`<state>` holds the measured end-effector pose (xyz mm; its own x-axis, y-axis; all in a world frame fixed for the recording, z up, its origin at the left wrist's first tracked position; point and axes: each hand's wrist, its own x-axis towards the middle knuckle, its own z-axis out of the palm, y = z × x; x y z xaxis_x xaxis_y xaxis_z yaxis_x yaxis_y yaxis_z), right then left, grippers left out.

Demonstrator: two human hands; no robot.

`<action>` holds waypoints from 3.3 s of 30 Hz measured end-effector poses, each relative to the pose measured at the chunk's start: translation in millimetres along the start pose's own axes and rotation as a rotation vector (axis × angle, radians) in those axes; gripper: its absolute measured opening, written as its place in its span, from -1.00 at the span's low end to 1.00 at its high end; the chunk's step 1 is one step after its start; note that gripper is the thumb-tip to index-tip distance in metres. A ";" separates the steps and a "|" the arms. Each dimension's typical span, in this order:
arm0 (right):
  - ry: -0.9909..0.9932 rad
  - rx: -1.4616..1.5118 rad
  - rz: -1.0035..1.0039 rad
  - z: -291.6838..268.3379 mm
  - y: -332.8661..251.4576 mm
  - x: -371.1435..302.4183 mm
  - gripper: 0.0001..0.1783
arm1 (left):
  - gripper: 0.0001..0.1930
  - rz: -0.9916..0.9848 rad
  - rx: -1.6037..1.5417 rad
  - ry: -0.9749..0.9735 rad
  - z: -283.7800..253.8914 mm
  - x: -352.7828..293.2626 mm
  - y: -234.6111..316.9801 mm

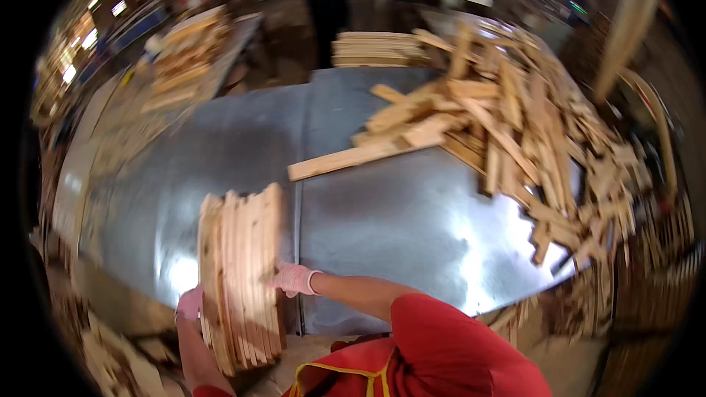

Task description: The person picks up wooden planks from a large pile on a metal table and arranges them into a neat stack. They handle the wood by hand, separating pieces and aligning them to form a growing pile of sorted lumber.

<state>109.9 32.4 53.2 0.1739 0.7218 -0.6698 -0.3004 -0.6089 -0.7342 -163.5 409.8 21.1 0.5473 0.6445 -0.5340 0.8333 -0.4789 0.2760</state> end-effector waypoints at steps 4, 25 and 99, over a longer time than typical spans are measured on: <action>0.249 -0.164 -0.286 -79.7 72.6 -63.0 -0.12 | -0.39 0.038 0.099 0.477 -20.0 15.2 69.1; 1.574 -0.165 0.114 -738.6 242.4 -487.9 0.07 | -0.08 0.851 0.050 -0.185 147.0 -39.8 989.7; 1.340 -0.603 0.249 -482.8 169.9 -326.1 0.17 | -0.39 0.428 -0.137 -0.019 163.6 -364.1 253.1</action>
<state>454.9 -465.2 93.3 0.9894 -0.0465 -0.1373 -0.0861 -0.9504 -0.2987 -164.5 -43.6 154.7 0.8444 0.3940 -0.3631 0.5357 -0.6160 0.5775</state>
